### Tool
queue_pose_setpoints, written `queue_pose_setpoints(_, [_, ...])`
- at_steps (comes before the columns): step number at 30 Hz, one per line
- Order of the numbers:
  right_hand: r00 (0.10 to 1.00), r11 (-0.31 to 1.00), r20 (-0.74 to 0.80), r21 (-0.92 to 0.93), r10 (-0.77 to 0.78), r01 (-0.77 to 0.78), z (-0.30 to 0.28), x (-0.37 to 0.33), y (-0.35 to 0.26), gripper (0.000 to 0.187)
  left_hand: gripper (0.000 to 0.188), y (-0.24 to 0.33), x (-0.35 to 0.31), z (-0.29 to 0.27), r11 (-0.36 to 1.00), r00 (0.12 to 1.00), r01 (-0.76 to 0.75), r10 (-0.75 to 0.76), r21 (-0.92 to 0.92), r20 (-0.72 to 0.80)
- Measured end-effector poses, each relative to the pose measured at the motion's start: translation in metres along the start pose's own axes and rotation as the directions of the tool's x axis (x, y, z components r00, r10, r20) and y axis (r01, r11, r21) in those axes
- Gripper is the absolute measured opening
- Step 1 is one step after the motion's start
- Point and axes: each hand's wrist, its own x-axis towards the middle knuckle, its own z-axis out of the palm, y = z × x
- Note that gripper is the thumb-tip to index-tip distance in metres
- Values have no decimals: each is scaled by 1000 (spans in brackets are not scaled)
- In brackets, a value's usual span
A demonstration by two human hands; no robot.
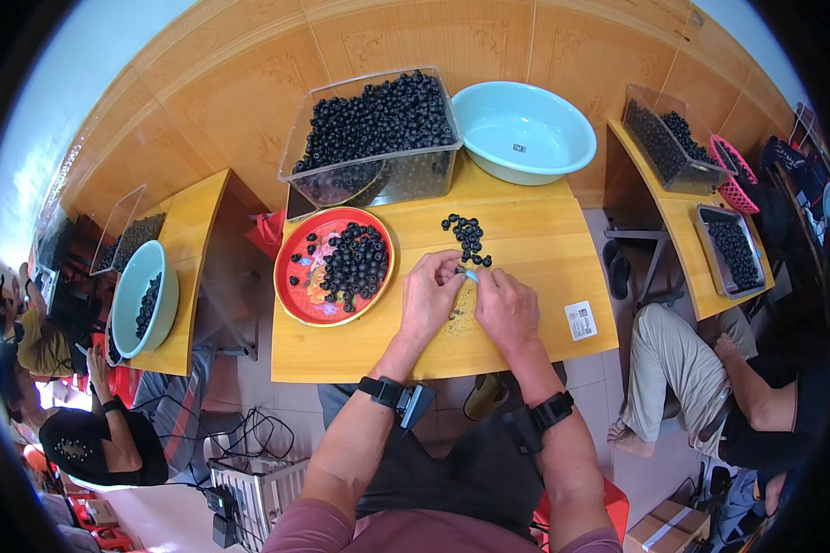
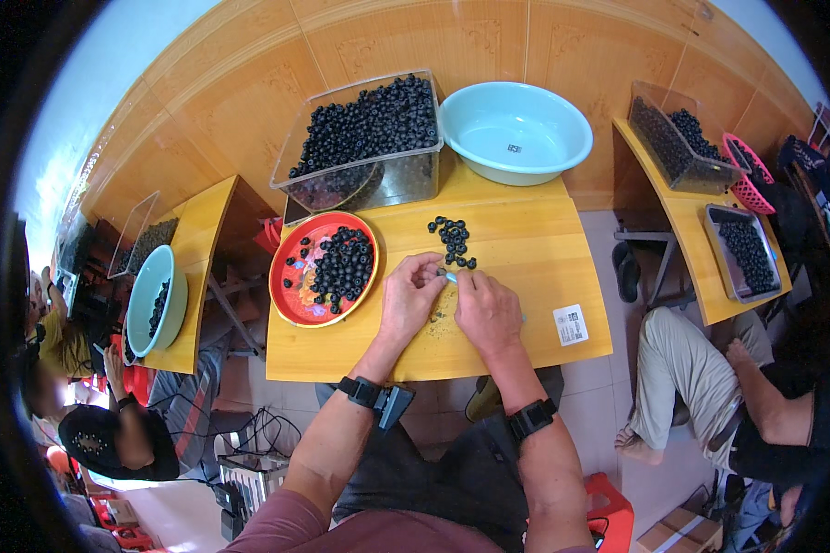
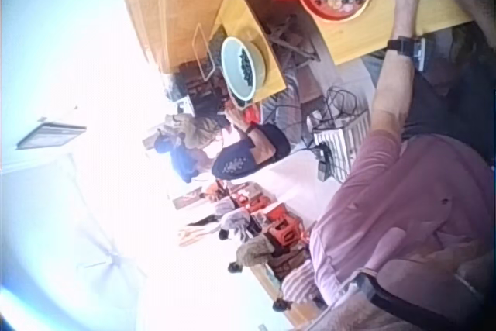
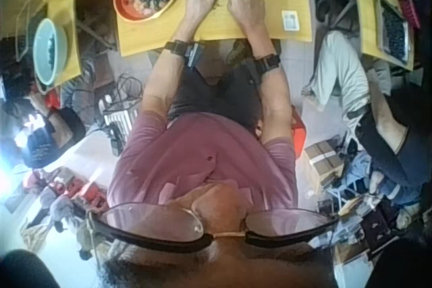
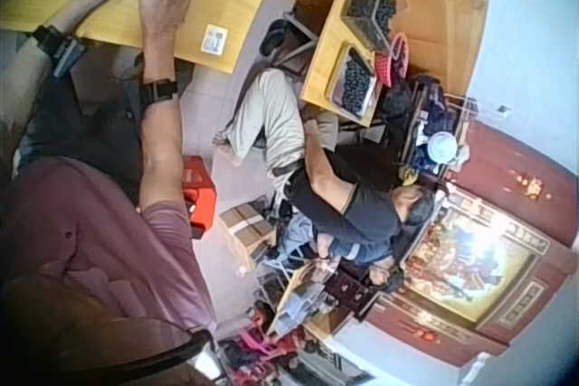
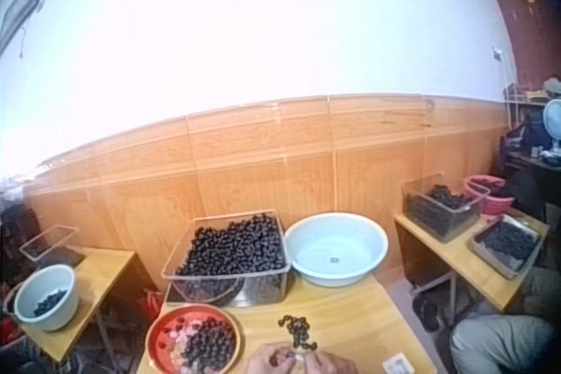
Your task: Sorting small black objects, possibly beads or seeds, into different groups on a wooden table.
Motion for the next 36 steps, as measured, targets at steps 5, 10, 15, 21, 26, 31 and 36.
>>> queue_pose_setpoints(5, [1000,1000,-17,7,3,-3,3,0,0,10,35,-7,2,0,975,995,97,-90,-199,45])
queue_pose_setpoints(10, [997,997,40,-48,68,-66,2,1,0,9,35,-8,2,-4,955,993,116,-117,-274,12])
queue_pose_setpoints(15, [998,997,37,-64,54,-52,3,0,2,8,35,-6,2,-2,931,993,112,-115,-347,12])
queue_pose_setpoints(21, [995,992,39,-91,94,-90,1,2,1,10,21,-3,1,-5,983,999,31,-36,-181,-22])
queue_pose_setpoints(26, [982,979,-51,-78,184,-188,5,0,3,8,16,5,-4,-11,996,997,-40,34,-80,-68])
queue_pose_setpoints(31, [974,975,-96,-67,207,-214,4,1,5,7,15,6,-11,-56,980,966,-135,163,149,-199])
queue_pose_setpoints(36, [970,972,-102,-66,220,-227,1,3,5,7,16,12,3,-110,916,909,-92,237,390,-343])
